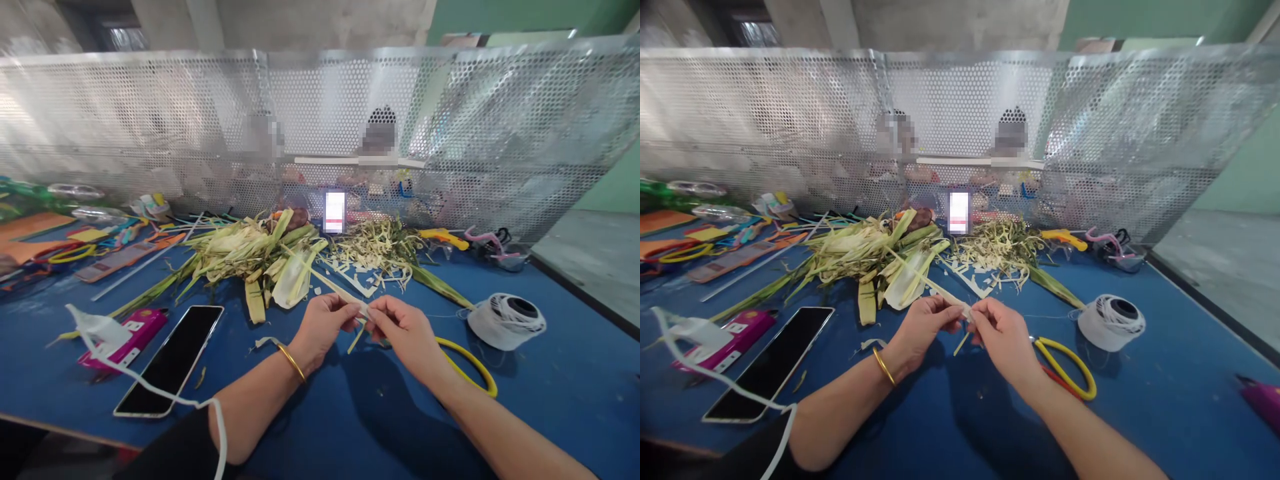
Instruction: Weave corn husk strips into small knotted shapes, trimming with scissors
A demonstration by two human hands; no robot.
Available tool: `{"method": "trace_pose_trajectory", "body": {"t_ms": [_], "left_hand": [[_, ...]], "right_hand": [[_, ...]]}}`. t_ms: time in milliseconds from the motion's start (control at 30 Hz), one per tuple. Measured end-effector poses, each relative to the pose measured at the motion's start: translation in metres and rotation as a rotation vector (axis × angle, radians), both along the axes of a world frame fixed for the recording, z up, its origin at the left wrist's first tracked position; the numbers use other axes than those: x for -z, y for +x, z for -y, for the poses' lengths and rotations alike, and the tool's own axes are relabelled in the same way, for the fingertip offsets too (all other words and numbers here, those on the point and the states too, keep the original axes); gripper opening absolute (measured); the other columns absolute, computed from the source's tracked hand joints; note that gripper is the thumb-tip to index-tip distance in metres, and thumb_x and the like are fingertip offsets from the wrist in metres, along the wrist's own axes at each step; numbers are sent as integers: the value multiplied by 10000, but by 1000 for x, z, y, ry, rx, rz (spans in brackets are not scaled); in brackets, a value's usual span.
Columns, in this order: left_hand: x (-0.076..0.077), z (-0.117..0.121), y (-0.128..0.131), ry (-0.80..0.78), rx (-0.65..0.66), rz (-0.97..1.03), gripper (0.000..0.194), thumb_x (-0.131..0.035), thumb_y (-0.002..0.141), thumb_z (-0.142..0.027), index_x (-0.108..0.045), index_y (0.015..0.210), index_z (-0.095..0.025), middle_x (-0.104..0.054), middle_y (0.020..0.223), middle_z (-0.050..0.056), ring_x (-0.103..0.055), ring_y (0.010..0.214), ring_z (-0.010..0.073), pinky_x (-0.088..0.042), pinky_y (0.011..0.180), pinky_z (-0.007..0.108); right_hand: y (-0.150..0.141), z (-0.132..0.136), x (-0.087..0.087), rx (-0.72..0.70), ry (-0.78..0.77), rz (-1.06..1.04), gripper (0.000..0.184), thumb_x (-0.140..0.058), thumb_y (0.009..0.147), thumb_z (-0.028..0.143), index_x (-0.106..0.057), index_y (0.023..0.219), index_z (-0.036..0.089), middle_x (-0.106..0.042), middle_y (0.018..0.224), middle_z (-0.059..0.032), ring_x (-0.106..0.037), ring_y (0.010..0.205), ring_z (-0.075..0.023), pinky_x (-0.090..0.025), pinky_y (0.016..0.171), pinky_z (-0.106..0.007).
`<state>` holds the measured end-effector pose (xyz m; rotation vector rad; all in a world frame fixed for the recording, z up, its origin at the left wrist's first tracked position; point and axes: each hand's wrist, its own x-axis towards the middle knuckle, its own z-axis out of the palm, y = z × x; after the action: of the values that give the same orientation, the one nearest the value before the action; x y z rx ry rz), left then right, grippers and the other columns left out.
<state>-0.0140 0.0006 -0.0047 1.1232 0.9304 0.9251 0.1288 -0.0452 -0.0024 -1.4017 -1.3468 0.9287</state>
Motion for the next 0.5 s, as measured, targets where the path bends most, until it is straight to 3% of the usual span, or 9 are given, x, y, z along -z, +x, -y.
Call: {"method": "trace_pose_trajectory", "body": {"t_ms": [100, 167, 233, 300, 500], "left_hand": [[0, -3, -1, -84, -70, 31, 241, -648, 736, -374, -649, 740, -133, -633, 687, 19, -527, 508, 67, -400, 494, 195], [0, -5, -2, -130, -147, 42, 216, -634, 755, -356, -640, 780, -141, -622, 707, 9, -520, 495, 57, -385, 473, 185], [-1, -7, -3, -147, -201, 32, 134, -625, 761, -276, -620, 783, -144, -607, 705, -3, -509, 487, 48, -380, 464, 176], [-1, -8, -3, -155, -211, 13, 73, -598, 775, -215, -603, 776, -143, -601, 705, -5, -501, 483, 45, -372, 454, 171], [1, -9, -4, -153, -171, -27, 65, -536, 805, -146, -598, 823, -134, -602, 716, 4, -492, 479, 47, -359, 441, 168]], "right_hand": [[26, -17, -3, 29, -13, -195, 192, -642, 717, 366, -584, 678, 187, -556, 541, 34, -447, 420, -78, -360, 428, -213], [51, -36, -2, 132, 72, -300, 201, -661, 686, 373, -564, 672, 197, -557, 557, 26, -470, 454, -89, -402, 456, -220], [72, -56, 0, 224, 100, -153, 218, -572, 740, 418, -568, 694, 205, -643, 690, -34, -581, 582, -133, -484, 552, -265], [82, -73, 5, 221, 77, -45, 217, -530, 761, 401, -593, 712, 199, -675, 751, -72, -628, 658, -173, -498, 587, -301], [55, -112, 21, 32, 24, 374, 69, -675, 614, 273, -683, 633, 208, -633, 569, 2, -561, 584, -170, -416, 608, -289]]}}
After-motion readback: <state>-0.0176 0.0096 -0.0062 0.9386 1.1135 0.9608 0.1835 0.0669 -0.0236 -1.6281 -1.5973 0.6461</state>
